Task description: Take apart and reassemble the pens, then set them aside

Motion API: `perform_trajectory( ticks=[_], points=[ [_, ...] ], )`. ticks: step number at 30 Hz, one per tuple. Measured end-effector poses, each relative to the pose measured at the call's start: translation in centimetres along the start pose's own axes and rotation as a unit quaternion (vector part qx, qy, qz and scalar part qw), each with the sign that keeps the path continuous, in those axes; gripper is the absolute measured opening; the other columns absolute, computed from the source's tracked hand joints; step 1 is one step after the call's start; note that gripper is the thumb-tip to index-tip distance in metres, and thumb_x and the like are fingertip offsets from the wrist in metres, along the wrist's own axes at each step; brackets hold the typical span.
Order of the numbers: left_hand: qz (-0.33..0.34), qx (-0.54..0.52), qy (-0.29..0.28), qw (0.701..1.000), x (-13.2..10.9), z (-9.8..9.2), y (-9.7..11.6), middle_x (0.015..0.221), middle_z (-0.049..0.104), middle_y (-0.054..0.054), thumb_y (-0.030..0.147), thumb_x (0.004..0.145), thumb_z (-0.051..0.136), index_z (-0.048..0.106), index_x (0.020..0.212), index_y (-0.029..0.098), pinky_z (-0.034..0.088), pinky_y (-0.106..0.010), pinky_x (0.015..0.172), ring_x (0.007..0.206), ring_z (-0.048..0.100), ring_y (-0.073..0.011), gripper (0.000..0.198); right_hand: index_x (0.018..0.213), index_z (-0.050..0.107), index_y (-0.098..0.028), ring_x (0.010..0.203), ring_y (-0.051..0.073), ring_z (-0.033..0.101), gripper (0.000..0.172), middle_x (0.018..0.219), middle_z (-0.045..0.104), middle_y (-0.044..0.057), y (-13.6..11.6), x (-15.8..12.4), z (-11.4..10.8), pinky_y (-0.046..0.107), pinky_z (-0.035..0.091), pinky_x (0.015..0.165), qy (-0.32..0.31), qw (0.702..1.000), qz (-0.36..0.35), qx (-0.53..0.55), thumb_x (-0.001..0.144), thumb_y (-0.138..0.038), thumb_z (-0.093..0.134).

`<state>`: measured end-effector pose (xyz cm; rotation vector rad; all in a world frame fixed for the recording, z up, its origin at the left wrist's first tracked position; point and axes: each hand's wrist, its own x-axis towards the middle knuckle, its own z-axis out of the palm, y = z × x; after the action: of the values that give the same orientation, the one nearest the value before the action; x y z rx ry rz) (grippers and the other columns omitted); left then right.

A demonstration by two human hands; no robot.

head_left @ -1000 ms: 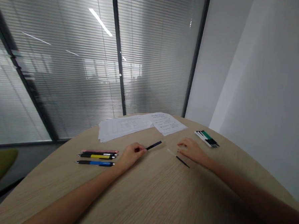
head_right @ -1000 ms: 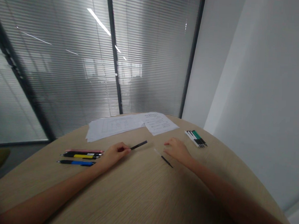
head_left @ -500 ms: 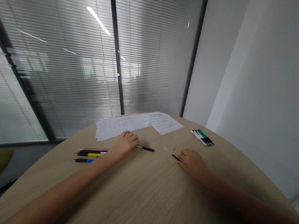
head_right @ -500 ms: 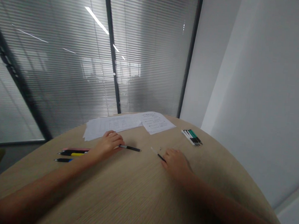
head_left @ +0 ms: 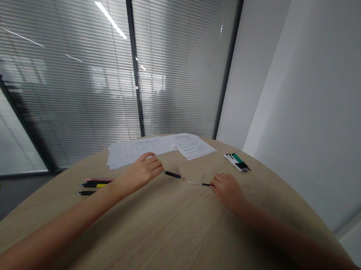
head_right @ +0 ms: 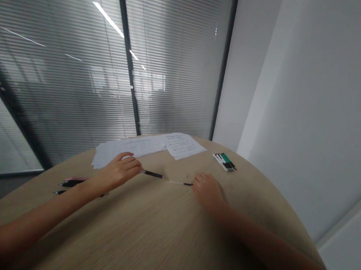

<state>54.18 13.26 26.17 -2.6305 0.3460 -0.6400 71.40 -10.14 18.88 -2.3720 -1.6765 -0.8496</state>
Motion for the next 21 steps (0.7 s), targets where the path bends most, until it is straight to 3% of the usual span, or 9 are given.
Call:
perform_trajectory(
  ticks=[7,12,21],
  points=[
    [-0.119,-0.144,0.058,0.981,0.2,1.3,1.1,0.074,0.062,0.000,0.023,0.076,0.051,0.058,0.077,0.020,0.027,-0.036,0.087,0.076,0.054,-0.0150,0.008,0.072,0.059,-0.018,0.073,0.018,0.052,0.015,0.072,0.059,0.004,1.2,-0.3,0.0,0.029,0.033,0.065,0.083,0.993,0.040,0.074,0.080,-0.019,0.047],
    [-0.212,-0.267,0.056,0.938,0.7,1.3,2.1,0.067,0.062,0.001,0.025,0.067,0.058,0.059,0.070,0.019,0.035,-0.032,0.079,0.068,0.055,-0.0146,0.006,0.072,0.058,-0.018,0.073,0.017,0.052,0.016,0.072,0.059,0.004,1.5,-0.3,0.4,0.030,0.033,0.066,0.094,0.991,0.041,0.082,0.081,-0.020,0.045],
    [-0.329,-0.363,0.054,0.870,0.9,1.3,2.1,0.067,0.061,0.000,0.028,0.063,0.057,0.060,0.065,0.019,0.041,-0.027,0.066,0.066,0.055,-0.0152,0.009,0.072,0.059,-0.018,0.075,0.018,0.053,0.018,0.073,0.060,0.005,2.1,-0.2,0.2,0.030,0.035,0.069,0.118,0.986,0.056,0.099,0.081,-0.022,0.044]
  ],
)
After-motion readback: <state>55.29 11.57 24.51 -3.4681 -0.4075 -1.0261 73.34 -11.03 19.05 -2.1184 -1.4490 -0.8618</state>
